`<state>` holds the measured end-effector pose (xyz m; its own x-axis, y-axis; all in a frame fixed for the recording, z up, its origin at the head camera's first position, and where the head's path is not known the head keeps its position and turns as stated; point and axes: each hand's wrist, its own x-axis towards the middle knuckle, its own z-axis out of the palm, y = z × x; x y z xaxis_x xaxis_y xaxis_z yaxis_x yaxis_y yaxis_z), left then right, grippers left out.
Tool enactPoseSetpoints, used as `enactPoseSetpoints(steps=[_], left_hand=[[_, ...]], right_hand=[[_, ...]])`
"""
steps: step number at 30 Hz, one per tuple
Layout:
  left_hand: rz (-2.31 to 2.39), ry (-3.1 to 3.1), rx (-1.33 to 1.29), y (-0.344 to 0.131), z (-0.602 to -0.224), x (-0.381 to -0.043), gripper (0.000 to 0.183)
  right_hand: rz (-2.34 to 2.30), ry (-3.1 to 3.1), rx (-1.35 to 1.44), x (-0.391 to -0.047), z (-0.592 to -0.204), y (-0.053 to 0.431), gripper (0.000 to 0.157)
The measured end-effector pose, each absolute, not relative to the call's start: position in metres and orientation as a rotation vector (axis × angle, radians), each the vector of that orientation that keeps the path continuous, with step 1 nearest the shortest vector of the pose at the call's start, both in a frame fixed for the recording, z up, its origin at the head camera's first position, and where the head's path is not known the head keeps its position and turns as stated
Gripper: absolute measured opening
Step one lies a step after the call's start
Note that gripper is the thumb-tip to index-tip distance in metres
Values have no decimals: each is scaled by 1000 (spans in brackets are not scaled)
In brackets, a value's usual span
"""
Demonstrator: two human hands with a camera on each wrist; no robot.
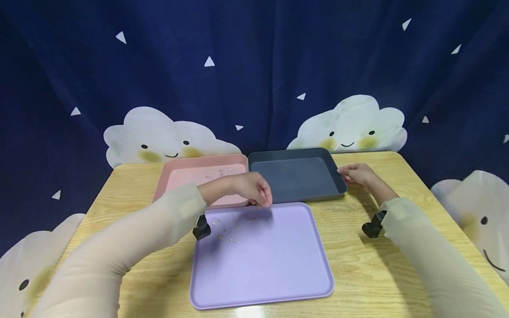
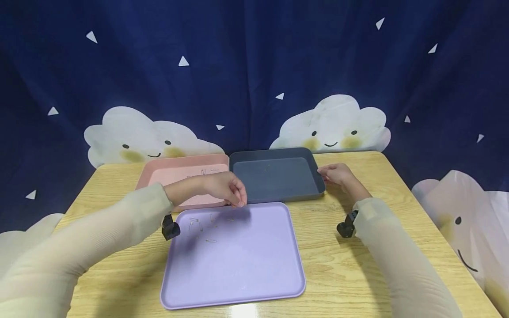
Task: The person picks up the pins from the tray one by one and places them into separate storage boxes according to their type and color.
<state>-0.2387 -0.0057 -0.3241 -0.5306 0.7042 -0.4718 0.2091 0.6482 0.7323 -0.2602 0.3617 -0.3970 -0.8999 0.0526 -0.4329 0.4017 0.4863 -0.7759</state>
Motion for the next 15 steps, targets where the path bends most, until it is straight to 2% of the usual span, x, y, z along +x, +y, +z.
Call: enactPoseSetpoints(steps=[15], left_hand=[[969, 2064, 487, 11, -334, -278, 18]], right_hand=[[-1545, 2168, 373, -264, -403, 372, 66]])
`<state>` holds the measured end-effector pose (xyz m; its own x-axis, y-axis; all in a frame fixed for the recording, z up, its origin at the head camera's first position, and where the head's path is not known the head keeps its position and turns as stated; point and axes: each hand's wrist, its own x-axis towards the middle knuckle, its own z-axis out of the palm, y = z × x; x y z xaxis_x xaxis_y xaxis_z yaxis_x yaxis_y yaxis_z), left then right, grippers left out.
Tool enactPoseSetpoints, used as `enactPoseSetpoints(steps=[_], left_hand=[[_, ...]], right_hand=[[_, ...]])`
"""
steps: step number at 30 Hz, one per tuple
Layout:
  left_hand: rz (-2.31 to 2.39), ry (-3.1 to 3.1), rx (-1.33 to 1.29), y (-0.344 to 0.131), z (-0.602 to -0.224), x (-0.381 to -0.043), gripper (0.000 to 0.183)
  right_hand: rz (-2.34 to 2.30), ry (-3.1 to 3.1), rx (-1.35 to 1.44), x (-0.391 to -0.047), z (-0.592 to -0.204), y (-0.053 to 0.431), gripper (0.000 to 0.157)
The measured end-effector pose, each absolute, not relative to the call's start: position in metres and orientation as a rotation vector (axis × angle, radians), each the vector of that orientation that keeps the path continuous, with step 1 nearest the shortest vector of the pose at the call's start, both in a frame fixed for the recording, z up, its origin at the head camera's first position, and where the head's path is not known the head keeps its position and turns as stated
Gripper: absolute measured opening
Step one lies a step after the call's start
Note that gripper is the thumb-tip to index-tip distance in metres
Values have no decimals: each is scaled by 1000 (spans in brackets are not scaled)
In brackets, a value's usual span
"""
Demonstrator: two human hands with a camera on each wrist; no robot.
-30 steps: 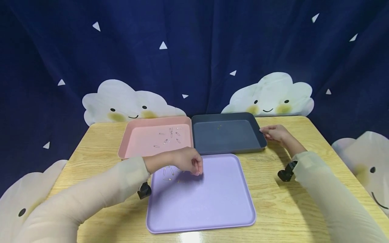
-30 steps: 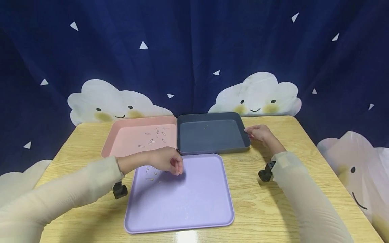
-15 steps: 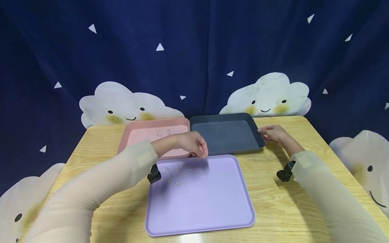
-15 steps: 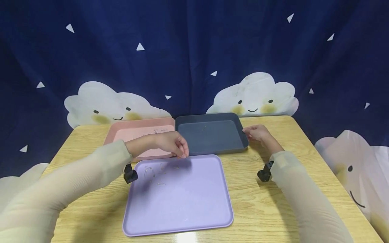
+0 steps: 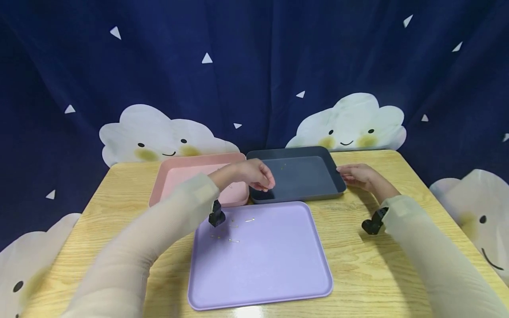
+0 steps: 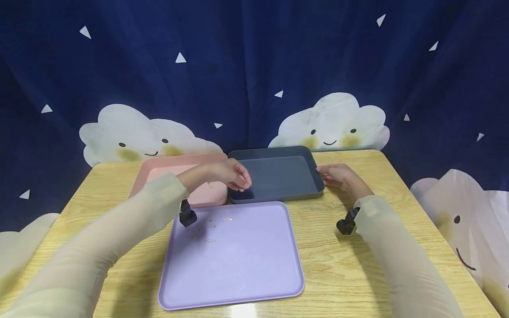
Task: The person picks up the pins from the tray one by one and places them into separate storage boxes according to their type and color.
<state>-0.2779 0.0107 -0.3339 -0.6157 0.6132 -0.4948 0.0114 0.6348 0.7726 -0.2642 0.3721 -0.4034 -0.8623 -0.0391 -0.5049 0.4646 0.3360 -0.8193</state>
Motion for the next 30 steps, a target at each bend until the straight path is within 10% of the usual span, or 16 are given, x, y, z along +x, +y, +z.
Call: enactPoseSetpoints(steps=[16, 30], left_hand=[[1114, 2042, 264, 28, -331, -315, 16], [1032, 2151, 195, 52, -345, -342, 24]], right_hand=[[-1595, 1992, 334, -273, -402, 379, 39], [-1483, 2099, 331, -273, -397, 377, 67]])
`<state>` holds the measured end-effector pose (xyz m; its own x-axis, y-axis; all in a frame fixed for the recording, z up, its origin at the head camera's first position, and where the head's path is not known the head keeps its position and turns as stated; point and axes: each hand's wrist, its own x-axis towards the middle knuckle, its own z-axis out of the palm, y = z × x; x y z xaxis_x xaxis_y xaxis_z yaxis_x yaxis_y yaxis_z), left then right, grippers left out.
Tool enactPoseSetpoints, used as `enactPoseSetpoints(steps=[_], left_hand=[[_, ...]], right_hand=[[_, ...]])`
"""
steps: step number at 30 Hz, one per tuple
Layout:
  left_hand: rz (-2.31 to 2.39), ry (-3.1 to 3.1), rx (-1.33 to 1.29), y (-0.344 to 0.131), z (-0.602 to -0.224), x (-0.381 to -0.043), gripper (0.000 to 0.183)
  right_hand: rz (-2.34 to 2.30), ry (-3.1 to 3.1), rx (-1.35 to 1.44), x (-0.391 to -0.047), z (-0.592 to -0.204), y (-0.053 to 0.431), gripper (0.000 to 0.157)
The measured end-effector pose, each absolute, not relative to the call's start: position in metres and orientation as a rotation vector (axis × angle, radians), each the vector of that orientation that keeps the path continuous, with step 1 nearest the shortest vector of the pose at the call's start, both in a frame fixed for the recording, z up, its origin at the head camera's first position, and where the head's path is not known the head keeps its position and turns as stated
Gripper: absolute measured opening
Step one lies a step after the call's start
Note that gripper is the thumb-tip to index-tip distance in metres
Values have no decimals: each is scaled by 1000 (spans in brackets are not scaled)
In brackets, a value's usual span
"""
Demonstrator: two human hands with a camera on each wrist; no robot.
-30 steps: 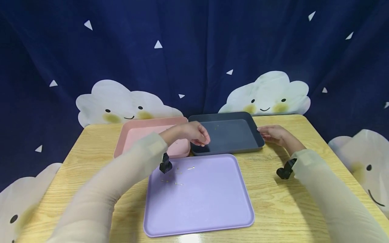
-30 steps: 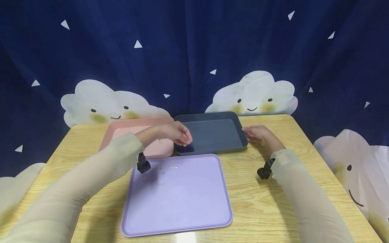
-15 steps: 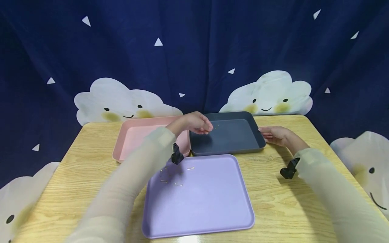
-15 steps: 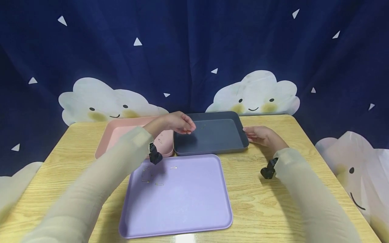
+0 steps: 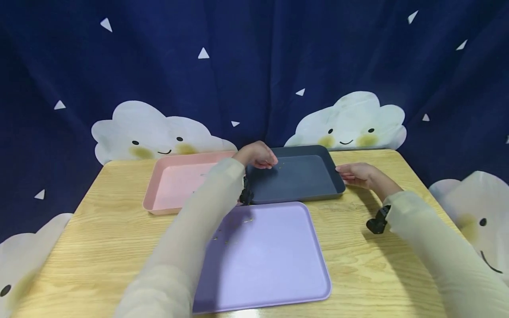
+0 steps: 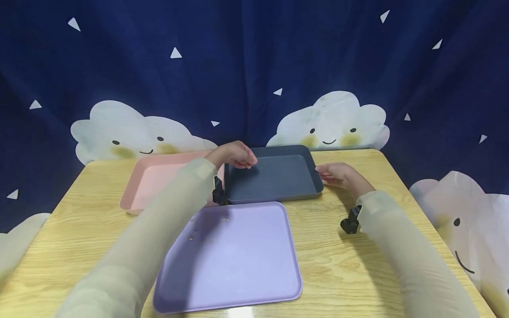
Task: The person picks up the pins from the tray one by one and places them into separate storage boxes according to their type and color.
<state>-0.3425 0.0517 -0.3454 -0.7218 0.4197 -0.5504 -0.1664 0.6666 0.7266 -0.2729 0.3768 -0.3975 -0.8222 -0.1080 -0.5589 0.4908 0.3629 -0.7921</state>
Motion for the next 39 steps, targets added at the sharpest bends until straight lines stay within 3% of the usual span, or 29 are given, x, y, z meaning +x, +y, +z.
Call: enactPoseSetpoints(steps=[7, 17, 29, 39], left_hand=[[762, 2428, 191, 55, -345, -350, 7], [776, 2556, 122, 48, -343, -348, 16], [984, 2536, 450, 13, -330, -294, 12], [927, 2482, 701, -24, -340, -238, 10]], right_hand=[[-1502, 2118, 361, -273, -394, 364, 64], [-1498, 2139, 372, -273, -392, 355, 62], [-1424, 2220, 393, -270, -390, 365, 62], [-1396, 2238, 406, -271, -391, 365, 60]])
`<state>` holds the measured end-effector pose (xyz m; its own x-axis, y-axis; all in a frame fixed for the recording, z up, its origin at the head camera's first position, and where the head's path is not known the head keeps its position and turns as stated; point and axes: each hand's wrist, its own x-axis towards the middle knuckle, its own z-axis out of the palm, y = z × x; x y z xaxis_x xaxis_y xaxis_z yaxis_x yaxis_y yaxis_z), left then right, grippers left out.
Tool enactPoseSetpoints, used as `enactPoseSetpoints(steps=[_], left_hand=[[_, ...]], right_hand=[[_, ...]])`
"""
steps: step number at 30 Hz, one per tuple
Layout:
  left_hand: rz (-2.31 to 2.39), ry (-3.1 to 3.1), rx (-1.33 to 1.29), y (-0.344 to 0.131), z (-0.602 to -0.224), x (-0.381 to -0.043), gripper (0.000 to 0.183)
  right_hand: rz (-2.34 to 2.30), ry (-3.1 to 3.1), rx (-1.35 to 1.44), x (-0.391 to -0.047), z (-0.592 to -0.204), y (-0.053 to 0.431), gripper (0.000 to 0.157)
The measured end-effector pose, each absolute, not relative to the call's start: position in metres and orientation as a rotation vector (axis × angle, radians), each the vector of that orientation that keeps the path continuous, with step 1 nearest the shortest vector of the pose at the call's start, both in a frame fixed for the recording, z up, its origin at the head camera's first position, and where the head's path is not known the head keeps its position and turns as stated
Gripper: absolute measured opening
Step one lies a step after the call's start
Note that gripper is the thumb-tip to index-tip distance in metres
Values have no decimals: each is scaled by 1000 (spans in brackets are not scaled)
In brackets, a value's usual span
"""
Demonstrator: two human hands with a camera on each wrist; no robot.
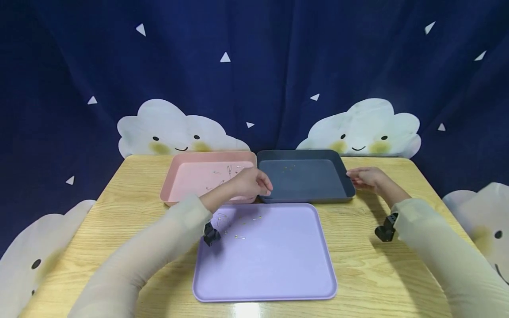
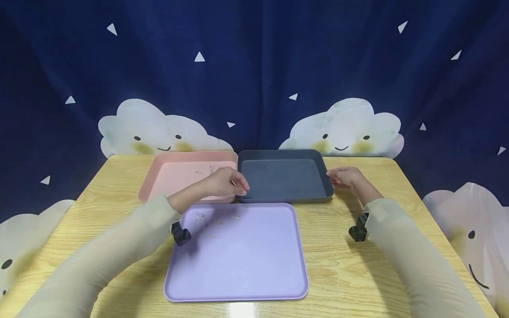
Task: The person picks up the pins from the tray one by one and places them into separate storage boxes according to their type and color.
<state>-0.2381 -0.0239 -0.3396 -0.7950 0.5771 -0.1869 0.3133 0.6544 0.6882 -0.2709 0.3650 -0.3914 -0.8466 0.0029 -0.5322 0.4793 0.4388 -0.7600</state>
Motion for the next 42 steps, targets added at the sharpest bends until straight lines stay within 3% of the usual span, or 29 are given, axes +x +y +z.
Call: enactPoseSetpoints(steps=[14, 24, 42], left_hand=[[518, 2615, 872, -31, -376, -184, 13], [459, 2701, 903, -26, -395, -178, 11], [480, 2735, 900, -33, -383, -181, 16]], right_hand=[[-1431, 2231, 411, -268, -394, 365, 59], [-1425, 2235, 416, -266, -392, 364, 59], [-1413, 2256, 402, -265, -391, 363, 59]])
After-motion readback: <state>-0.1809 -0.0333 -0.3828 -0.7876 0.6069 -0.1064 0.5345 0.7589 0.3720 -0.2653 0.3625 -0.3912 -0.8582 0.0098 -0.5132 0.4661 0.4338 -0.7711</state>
